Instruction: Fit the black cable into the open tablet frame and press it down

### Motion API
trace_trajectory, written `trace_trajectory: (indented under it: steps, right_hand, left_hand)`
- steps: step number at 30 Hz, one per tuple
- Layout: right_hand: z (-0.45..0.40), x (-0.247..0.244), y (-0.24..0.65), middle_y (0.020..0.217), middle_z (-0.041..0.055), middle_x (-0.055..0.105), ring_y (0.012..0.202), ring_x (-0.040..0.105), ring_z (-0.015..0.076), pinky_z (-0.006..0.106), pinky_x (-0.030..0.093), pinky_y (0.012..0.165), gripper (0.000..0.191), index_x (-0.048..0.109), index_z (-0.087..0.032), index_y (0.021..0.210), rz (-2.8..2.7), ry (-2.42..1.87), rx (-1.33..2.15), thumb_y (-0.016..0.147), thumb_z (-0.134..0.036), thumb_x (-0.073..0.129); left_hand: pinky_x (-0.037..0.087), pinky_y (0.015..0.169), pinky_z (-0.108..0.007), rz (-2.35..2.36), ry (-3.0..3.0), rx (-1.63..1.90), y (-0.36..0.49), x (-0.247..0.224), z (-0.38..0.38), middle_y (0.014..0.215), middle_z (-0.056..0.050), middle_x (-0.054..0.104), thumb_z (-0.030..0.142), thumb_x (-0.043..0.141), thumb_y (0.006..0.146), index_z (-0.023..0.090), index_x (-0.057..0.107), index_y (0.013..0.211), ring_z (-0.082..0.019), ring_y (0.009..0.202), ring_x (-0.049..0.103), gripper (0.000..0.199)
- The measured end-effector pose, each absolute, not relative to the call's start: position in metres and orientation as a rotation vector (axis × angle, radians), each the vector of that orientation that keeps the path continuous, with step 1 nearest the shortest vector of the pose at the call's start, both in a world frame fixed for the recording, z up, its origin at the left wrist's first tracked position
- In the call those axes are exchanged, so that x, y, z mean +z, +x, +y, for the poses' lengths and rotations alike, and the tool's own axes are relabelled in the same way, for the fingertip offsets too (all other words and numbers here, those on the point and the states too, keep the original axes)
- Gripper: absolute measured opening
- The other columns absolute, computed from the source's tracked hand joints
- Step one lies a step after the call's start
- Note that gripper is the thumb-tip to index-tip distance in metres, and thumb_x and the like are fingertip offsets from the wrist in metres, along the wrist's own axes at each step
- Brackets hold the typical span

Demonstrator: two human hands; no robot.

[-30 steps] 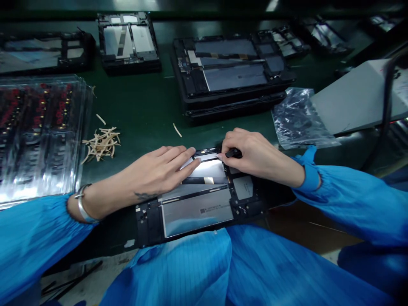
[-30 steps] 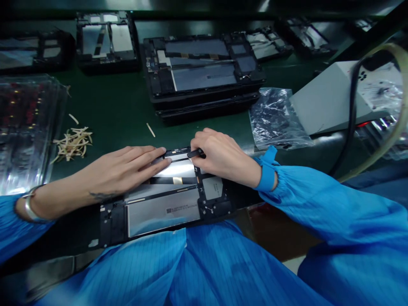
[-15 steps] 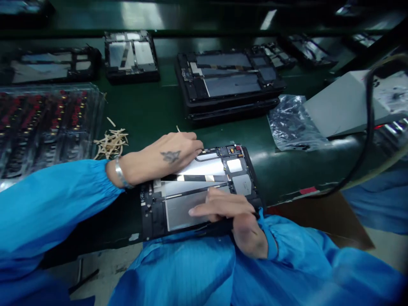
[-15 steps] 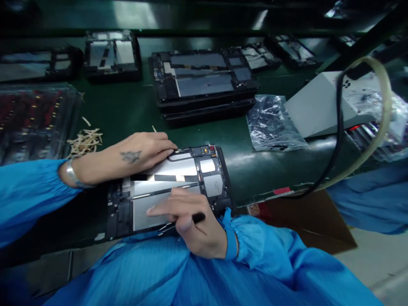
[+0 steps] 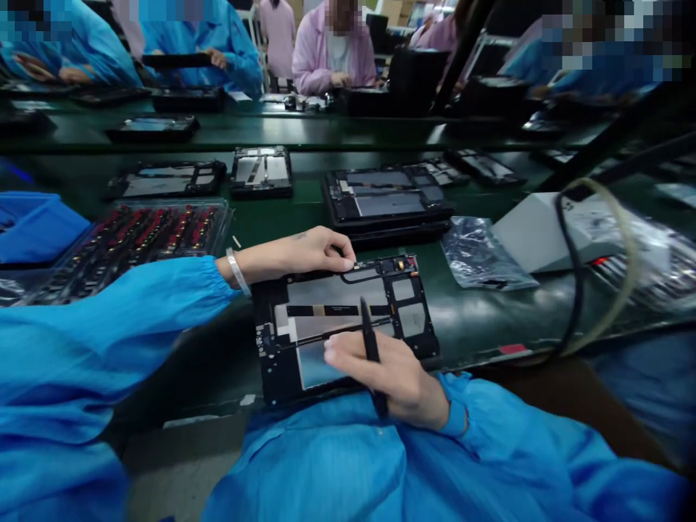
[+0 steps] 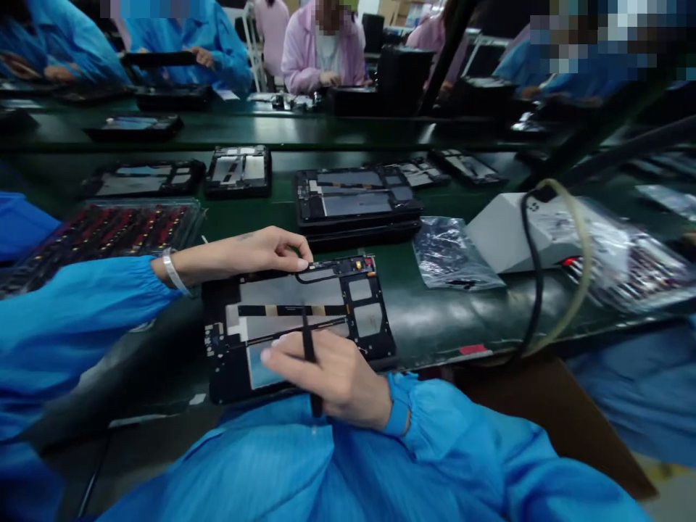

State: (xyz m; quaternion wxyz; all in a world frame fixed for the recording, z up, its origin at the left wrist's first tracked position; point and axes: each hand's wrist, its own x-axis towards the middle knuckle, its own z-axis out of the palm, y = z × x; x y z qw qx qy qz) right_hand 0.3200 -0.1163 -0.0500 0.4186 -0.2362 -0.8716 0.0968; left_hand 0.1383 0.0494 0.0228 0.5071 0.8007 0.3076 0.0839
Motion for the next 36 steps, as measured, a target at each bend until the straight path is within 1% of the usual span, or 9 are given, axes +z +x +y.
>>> trace_trajectory:
  steps: [5,10,13,18,21,23,27,30,36]
  right_hand:
    - [-0.109,-0.037,0.362,0.134,0.0074,0.067,0.126,0.065,0.0268,0.05,0.057,0.104,0.031,0.07,-0.029,0.121,-2.536,-0.573,-0.362,0.09,-0.024,0.07]
    - [-0.092,-0.027,0.383,0.129,-0.0007,0.069,0.12,0.067,0.0246,0.049,0.055,0.11,0.04,0.073,-0.037,0.116,-2.396,-0.581,-0.057,0.084,-0.013,0.075]
    - [-0.092,-0.022,0.377,0.125,-0.0015,0.071,0.12,0.068,0.0235,0.052,0.052,0.112,0.027,0.076,-0.035,0.108,-2.187,-0.695,0.076,0.09,-0.016,0.07]
    - [-0.1,-0.008,0.37,0.105,0.0013,0.079,0.101,0.076,0.0286,0.051,0.061,0.098,0.015,0.077,-0.032,0.1,-1.66,-0.938,0.084,0.092,-0.039,0.065]
    - [-0.097,0.007,0.371,0.095,0.0024,0.079,0.1,0.075,0.0305,0.049,0.058,0.099,0.017,0.075,-0.031,0.101,-1.418,-1.052,0.02,0.085,-0.028,0.075]
    - [-0.094,0.015,0.368,0.099,0.0027,0.078,0.108,0.072,0.0308,0.047,0.055,0.105,0.018,0.075,-0.03,0.099,-1.255,-1.069,0.135,0.082,-0.024,0.076]
    - [-0.093,0.02,0.362,0.117,-0.0016,0.074,0.124,0.064,0.0225,0.041,0.043,0.119,0.015,0.076,-0.029,0.098,-1.08,-1.02,0.5,0.084,-0.024,0.075]
    - [-0.095,0.016,0.361,0.123,-0.0033,0.072,0.13,0.06,0.0209,0.043,0.038,0.124,0.02,0.075,-0.031,0.106,-1.001,-1.079,0.73,0.086,-0.028,0.074]
    - [-0.095,0.005,0.365,0.13,-0.0024,0.07,0.126,0.065,0.0241,0.05,0.053,0.111,0.033,0.067,-0.035,0.124,-0.994,-1.192,0.97,0.091,-0.036,0.068]
  left_hand:
    - [0.024,0.05,-0.021,0.76,1.916,0.334,0.138,0.047,0.046,0.065,0.001,0.055,0.031,0.073,0.08,0.014,0.073,0.096,-0.008,0.054,0.04,0.024]
    - [0.024,0.049,-0.02,0.87,1.715,0.55,0.135,0.054,0.045,0.063,0.003,0.055,0.021,0.075,0.075,0.016,0.069,0.103,-0.008,0.051,0.041,0.029]
    - [0.027,0.048,-0.019,0.888,1.658,0.569,0.134,0.047,0.046,0.061,0.004,0.056,0.019,0.078,0.073,0.015,0.068,0.106,-0.007,0.05,0.043,0.034]
    - [0.047,0.06,-0.016,0.679,1.581,0.692,0.13,0.037,0.032,0.081,-0.004,0.071,0.032,0.075,0.082,0.012,0.066,0.09,-0.01,0.067,0.065,0.024]
    - [0.06,0.072,-0.026,0.542,1.483,0.799,0.126,0.04,0.009,0.092,-0.01,0.076,0.049,0.061,0.094,0.015,0.055,0.095,-0.018,0.08,0.075,0.035]
    - [0.062,0.069,-0.027,0.5,1.594,0.85,0.122,0.043,-0.004,0.087,-0.008,0.076,0.048,0.061,0.096,0.017,0.05,0.096,-0.018,0.076,0.075,0.033]
    - [0.046,0.044,-0.014,0.601,1.86,0.916,0.117,0.044,-0.017,0.06,0.003,0.064,0.035,0.066,0.095,0.019,0.049,0.088,-0.008,0.045,0.058,0.024]
    - [0.036,0.037,-0.011,0.661,1.81,0.95,0.119,0.037,-0.018,0.052,0.005,0.059,0.036,0.062,0.097,0.018,0.049,0.081,-0.004,0.037,0.049,0.028]
    - [0.033,0.037,-0.01,0.734,1.532,0.89,0.124,0.019,-0.017,0.053,0.002,0.061,0.042,0.053,0.102,0.017,0.043,0.072,-0.003,0.037,0.048,0.04]
